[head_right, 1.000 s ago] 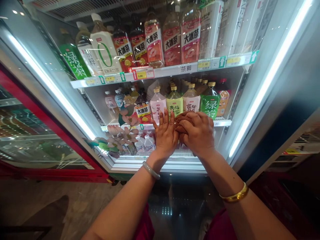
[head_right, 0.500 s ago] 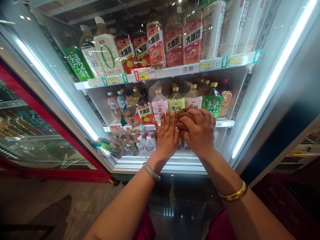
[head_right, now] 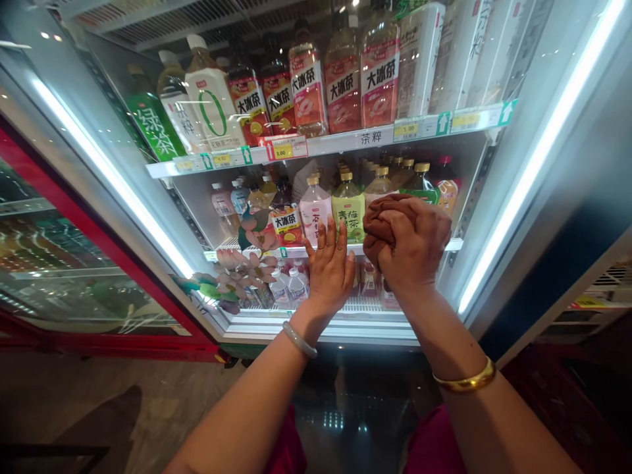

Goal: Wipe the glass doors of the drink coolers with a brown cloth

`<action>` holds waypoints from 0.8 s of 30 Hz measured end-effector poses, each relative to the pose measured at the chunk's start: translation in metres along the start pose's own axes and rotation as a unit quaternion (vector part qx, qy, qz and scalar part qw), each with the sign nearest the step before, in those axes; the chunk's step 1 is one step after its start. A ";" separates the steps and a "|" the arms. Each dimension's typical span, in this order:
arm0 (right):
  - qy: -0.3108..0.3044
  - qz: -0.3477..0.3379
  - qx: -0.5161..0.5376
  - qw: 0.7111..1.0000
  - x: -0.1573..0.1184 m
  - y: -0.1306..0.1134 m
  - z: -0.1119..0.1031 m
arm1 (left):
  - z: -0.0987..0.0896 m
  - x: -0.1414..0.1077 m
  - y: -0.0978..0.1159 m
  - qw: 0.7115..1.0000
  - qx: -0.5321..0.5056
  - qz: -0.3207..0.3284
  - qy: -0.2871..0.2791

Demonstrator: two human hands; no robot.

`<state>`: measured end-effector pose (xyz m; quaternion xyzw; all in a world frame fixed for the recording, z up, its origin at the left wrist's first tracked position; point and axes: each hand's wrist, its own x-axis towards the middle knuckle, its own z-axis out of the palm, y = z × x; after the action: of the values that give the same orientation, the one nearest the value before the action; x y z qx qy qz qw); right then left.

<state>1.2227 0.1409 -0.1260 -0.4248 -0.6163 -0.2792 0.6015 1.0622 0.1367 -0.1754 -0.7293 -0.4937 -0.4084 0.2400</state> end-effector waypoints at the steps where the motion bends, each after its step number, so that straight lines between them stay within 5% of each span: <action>1: -0.001 -0.014 0.002 1.000 -0.002 -0.003 0.002 | 0.000 0.000 -0.001 1.000 0.001 0.001 0.000; 8: -0.115 -0.111 -0.019 0.987 -0.025 -0.006 0.001 | -0.001 0.000 0.001 1.000 -0.007 -0.009 -0.020; 15: -0.085 -0.096 -0.036 0.991 -0.022 0.010 -0.007 | 0.002 0.001 0.005 1.000 -0.001 -0.007 0.007; 20: -0.044 -0.057 -0.017 0.997 -0.018 0.001 0.001 | 0.003 0.000 0.004 1.000 0.002 -0.009 0.005; 24: -0.069 -0.088 0.000 0.994 -0.021 -0.008 0.005 | 0.002 0.000 0.001 1.000 -0.003 -0.011 -0.008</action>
<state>1.2115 0.1373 -0.1459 -0.3876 -0.6913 -0.3008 0.5304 1.0639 0.1377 -0.1767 -0.7279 -0.5023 -0.4063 0.2299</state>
